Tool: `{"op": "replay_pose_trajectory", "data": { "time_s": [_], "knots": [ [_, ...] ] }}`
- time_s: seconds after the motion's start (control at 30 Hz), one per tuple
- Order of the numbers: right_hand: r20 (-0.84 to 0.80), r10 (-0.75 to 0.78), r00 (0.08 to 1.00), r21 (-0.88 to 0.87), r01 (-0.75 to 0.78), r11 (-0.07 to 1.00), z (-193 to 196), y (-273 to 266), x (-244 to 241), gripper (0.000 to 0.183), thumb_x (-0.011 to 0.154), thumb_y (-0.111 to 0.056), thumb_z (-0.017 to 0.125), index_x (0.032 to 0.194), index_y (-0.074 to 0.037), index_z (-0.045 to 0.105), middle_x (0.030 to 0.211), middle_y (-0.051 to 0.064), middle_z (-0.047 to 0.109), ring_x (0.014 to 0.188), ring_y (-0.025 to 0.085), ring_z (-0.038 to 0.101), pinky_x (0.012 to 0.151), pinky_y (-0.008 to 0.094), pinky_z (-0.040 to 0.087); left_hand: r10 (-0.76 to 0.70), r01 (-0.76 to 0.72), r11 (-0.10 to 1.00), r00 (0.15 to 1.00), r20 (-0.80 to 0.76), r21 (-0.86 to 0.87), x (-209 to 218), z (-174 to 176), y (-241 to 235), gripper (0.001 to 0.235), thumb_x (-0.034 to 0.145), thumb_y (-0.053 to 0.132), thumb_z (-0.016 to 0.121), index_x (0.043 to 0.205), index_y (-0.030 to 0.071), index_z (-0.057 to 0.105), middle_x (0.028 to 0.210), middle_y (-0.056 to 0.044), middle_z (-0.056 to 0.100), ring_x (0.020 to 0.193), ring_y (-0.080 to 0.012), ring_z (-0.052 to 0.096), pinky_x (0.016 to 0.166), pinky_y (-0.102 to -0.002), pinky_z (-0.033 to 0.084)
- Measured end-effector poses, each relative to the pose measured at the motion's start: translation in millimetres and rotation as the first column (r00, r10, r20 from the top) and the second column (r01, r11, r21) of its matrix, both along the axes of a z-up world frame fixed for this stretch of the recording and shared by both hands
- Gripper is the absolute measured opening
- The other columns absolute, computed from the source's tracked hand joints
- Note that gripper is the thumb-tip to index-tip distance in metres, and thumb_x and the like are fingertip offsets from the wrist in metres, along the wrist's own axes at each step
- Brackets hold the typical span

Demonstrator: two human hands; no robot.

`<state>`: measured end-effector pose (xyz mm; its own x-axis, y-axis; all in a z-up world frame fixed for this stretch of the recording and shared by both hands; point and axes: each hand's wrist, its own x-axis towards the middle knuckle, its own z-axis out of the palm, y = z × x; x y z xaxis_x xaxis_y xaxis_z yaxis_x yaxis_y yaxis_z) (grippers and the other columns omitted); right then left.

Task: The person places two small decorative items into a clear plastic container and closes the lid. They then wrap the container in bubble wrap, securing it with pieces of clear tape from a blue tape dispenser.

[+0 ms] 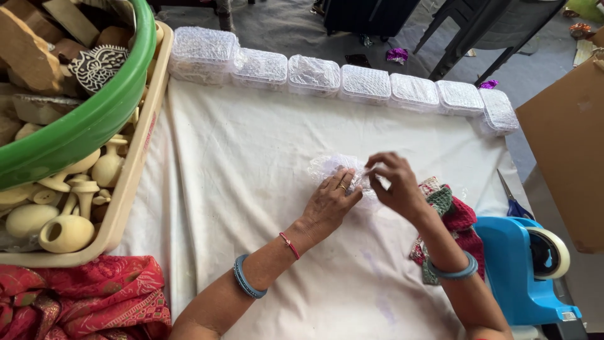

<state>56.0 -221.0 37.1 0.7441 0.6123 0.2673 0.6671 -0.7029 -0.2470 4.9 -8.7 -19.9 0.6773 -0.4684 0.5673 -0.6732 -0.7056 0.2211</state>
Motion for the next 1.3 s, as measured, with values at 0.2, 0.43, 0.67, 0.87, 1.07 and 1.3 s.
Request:
{"op": "replay_pose_trajectory", "data": {
  "time_s": [0.2,0.43,0.67,0.87,1.07,1.3],
  "knots": [
    [-0.008,0.157,0.988,0.164,-0.153,0.974,62,74,30,0.038,0.086,-0.010,0.077,0.123,-0.002,0.070,0.127,0.015,0.065,0.121,0.034,0.056,0.100,0.045,0.050,-0.027,0.027,1.000,1.000,-0.013,0.014,-1,1,1,0.048,0.085,0.000,0.067,0.130,0.006,0.051,0.139,-0.026,0.053,0.136,-0.0412,0.049,0.113,-0.048,0.045],
    [-0.090,0.160,0.983,-0.044,-0.164,0.985,13,52,53,0.014,0.090,-0.005,0.074,0.102,-0.009,0.078,0.108,0.006,0.074,0.106,0.024,0.065,0.091,0.037,0.057,0.007,-0.008,1.000,0.998,0.064,0.018,1,-7,2,0.040,0.089,0.003,0.067,0.127,0.009,0.054,0.140,-0.024,0.056,0.139,-0.0388,0.046,0.120,-0.048,0.039],
    [0.001,0.083,0.997,0.097,-0.083,0.992,4,24,18,0.027,0.080,0.003,0.072,0.102,-0.011,0.080,0.109,0.002,0.076,0.109,0.023,0.063,0.091,0.038,0.056,0.115,-0.137,0.982,0.980,0.161,0.129,-8,8,0,0.023,0.087,0.006,0.069,0.107,0.018,0.066,0.136,-0.008,0.067,0.153,-0.0288,0.037,0.127,-0.061,0.002],
    [0.088,0.048,0.995,-0.045,-0.044,0.998,14,26,-12,0.043,0.082,0.000,0.068,0.123,-0.013,0.071,0.125,0.002,0.072,0.125,0.028,0.055,0.097,0.045,0.043,0.141,-0.159,0.982,0.976,0.169,0.101,-6,6,2,0.032,0.087,0.007,0.069,0.116,0.020,0.070,0.135,-0.005,0.068,0.154,-0.0305,0.032,0.124,-0.068,-0.002],
    [0.116,0.049,0.992,-0.076,-0.041,0.996,22,32,-19,0.043,0.087,0.000,0.064,0.129,-0.008,0.060,0.113,0.003,0.072,0.122,0.026,0.056,0.103,0.048,0.039,0.135,-0.161,0.976,0.977,0.167,0.149,-8,3,2,0.031,0.091,0.008,0.067,0.120,0.019,0.070,0.139,-0.004,0.067,0.155,-0.0285,0.033,0.126,-0.068,-0.001],
    [0.124,0.097,0.988,-0.130,-0.081,0.988,40,41,-12,0.031,0.084,-0.002,0.065,0.114,-0.007,0.061,0.108,0.005,0.071,0.120,0.026,0.057,0.103,0.047,0.040,0.059,-0.086,0.980,0.986,0.153,0.179,4,-9,-1,0.035,0.090,0.007,0.065,0.124,0.012,0.064,0.142,-0.014,0.061,0.147,-0.0352,0.044,0.129,-0.053,0.018]
  ]
}}
